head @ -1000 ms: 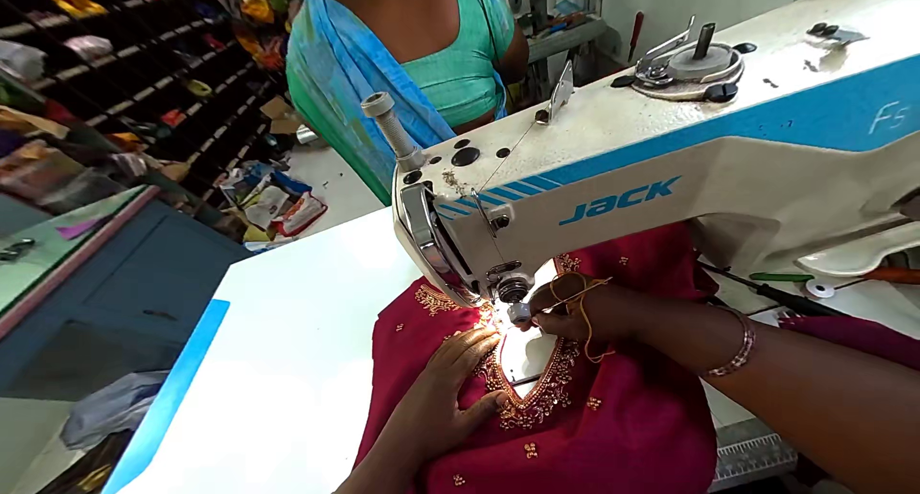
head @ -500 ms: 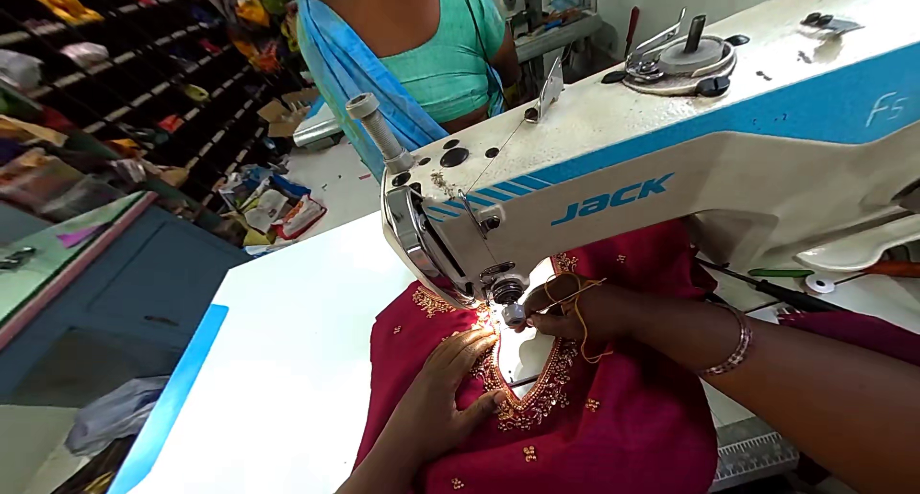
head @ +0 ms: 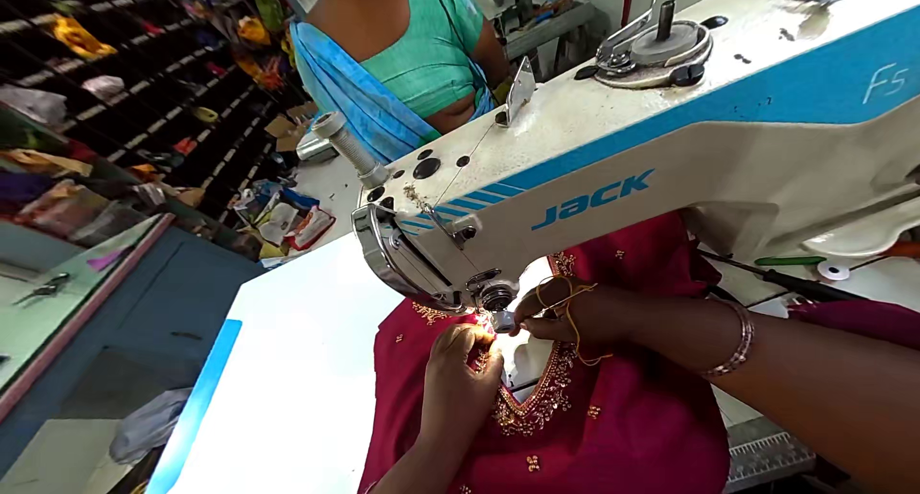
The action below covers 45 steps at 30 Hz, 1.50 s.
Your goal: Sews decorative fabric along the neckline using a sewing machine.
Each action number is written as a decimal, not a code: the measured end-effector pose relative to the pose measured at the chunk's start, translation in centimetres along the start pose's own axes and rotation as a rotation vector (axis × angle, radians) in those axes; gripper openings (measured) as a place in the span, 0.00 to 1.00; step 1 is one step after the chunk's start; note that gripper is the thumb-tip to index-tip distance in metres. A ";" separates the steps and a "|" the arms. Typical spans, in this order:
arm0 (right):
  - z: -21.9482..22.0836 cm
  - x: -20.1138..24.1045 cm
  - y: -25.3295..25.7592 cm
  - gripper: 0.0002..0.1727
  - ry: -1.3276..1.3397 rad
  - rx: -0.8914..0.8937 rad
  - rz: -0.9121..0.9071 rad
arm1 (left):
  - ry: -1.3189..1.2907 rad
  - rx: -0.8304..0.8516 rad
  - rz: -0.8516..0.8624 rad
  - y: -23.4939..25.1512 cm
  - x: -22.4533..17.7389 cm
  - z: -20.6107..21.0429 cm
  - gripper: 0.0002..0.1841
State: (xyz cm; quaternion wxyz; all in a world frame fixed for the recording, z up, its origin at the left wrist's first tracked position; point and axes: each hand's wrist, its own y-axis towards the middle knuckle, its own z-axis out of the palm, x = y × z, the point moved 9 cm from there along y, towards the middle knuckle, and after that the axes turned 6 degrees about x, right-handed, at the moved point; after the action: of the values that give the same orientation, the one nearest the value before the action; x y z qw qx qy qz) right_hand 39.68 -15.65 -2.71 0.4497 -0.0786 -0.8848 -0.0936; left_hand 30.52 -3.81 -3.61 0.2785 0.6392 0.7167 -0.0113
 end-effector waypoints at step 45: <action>-0.1 0.0 0.1 0.13 0.033 -0.014 -0.022 | -0.093 -0.016 -0.098 0.1 1.1 -0.1 0.05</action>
State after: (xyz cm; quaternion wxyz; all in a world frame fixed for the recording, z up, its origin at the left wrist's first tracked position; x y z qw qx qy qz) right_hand 39.74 -15.62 -2.65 0.4626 -0.0705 -0.8774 -0.1059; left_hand 30.53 -2.82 -3.98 0.3157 0.6000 0.7335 -0.0487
